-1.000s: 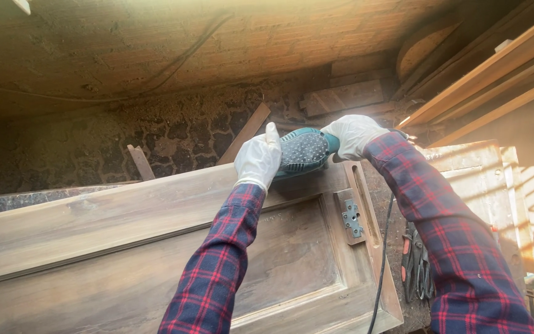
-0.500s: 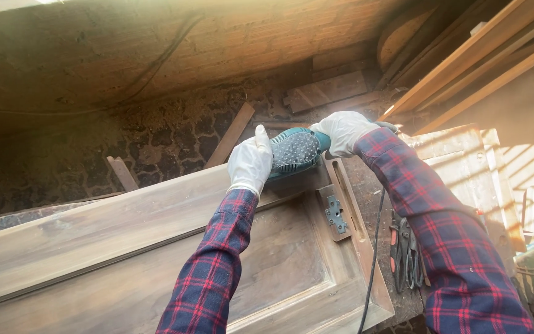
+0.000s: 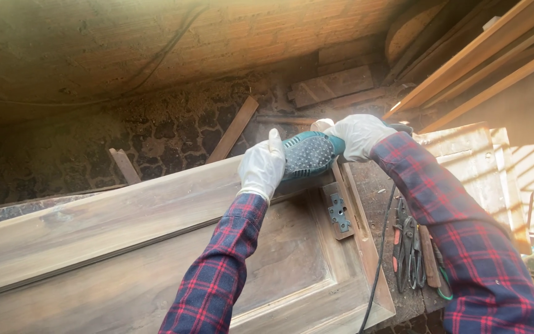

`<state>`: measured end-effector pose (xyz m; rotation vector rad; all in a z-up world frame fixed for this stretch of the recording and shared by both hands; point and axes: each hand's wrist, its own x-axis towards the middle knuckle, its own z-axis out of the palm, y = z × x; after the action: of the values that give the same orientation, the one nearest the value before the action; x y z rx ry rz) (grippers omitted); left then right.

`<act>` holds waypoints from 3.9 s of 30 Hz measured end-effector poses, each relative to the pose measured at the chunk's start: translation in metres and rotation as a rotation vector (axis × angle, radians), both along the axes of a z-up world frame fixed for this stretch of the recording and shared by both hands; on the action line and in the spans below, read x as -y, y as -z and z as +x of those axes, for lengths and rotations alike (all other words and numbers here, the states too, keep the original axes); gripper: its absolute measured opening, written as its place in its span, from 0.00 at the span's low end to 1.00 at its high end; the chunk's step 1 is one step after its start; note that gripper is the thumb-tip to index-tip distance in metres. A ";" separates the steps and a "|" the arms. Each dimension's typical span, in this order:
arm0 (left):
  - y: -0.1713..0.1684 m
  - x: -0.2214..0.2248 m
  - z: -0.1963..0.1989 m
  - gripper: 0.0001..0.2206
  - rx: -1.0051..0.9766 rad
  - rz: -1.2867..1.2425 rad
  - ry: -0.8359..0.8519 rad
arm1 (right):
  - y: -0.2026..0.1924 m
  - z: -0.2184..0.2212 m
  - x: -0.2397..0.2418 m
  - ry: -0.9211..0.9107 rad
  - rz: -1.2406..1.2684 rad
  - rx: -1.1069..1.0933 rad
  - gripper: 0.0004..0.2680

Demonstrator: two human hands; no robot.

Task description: The person sands a large wooden door panel with an electric orbital sander, moving the sander across the flat surfaces and frame edges, repositioning the panel and working over different sections of the wood.

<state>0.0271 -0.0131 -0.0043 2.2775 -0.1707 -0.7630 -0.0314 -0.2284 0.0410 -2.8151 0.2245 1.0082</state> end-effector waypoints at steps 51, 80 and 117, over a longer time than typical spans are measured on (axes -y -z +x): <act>-0.002 -0.202 0.042 0.34 0.079 0.130 -0.007 | -0.027 0.038 -0.220 0.041 0.096 0.018 0.20; 0.004 -0.207 0.033 0.32 0.133 0.070 -0.068 | -0.029 0.040 -0.222 -0.039 0.114 0.013 0.13; -0.012 -0.030 0.023 0.29 0.129 -0.104 -0.047 | 0.026 0.017 -0.024 -0.071 -0.212 -0.042 0.17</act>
<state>0.0497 0.0171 0.0073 2.2244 -0.2112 -0.5701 -0.0142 -0.2045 0.0146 -3.0129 0.2512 1.1215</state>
